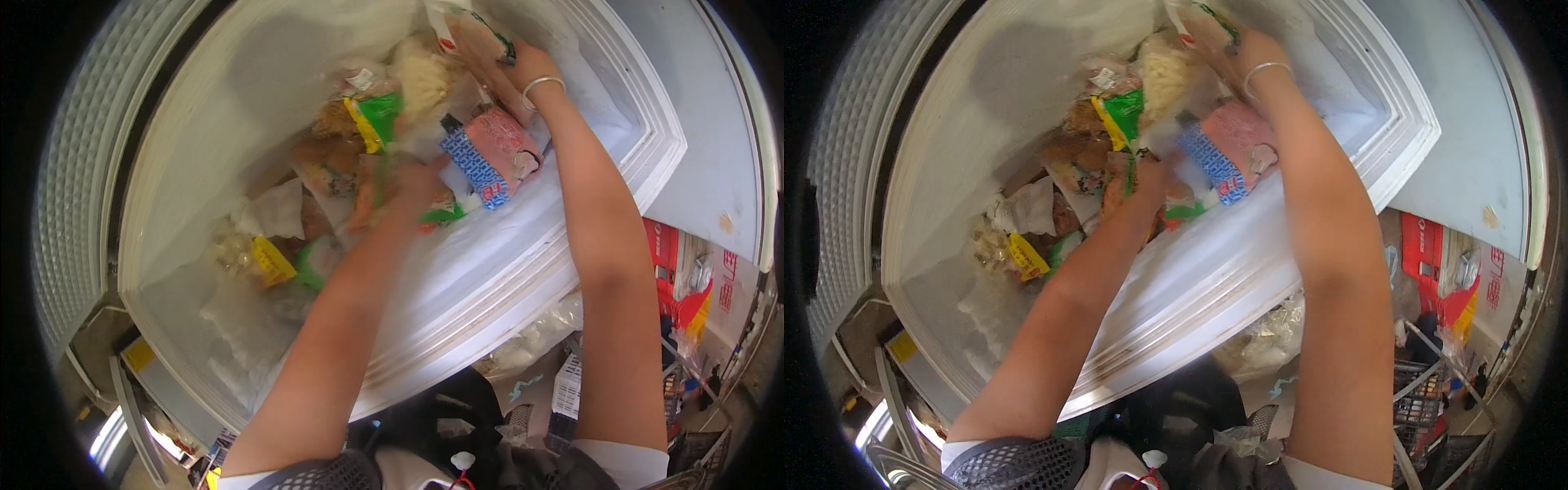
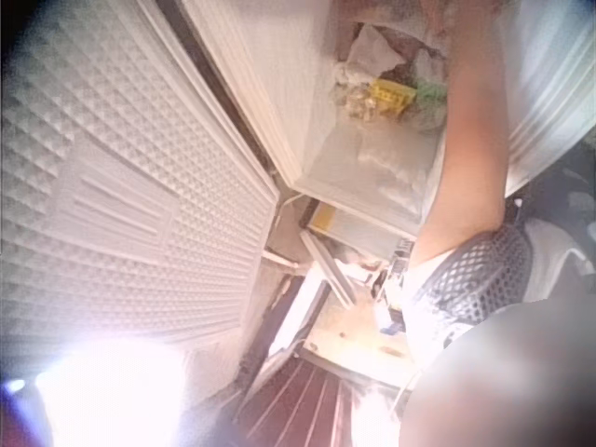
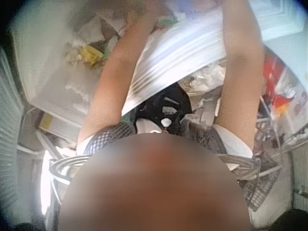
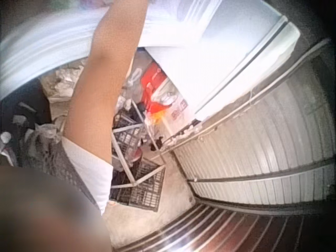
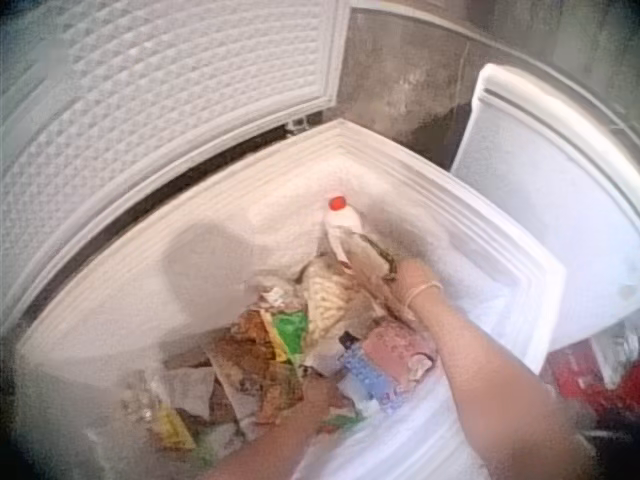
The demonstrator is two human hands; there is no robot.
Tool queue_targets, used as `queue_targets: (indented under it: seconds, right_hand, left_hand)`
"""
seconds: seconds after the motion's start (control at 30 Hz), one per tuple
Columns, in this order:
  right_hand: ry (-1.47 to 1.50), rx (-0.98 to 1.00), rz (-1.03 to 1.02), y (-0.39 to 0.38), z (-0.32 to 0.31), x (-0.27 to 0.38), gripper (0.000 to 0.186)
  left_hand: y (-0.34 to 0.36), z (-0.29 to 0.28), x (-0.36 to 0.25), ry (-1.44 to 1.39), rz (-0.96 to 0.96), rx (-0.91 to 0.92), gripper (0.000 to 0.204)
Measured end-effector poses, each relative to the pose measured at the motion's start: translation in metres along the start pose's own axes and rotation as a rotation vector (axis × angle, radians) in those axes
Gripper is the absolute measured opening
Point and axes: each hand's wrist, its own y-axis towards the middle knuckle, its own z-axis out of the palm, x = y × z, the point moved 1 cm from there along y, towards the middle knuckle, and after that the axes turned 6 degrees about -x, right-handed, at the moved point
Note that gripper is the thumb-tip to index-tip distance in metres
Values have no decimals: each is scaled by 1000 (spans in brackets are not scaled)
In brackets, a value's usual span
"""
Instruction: The person opens a chest freezer and transfers various frozen food packages into plastic baskets. They repeatedly reach into the freezer, pick up items, and place them into yellow, green, and blue baskets on the floor.
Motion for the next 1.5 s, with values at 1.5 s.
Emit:
queue_targets:
  seconds: [1.5]
  right_hand:
    - [618, 1901, -922, -826, -95, 655, 13]
  left_hand:
    - [-884, -498, 584, -1156, -221, -1879, 40]
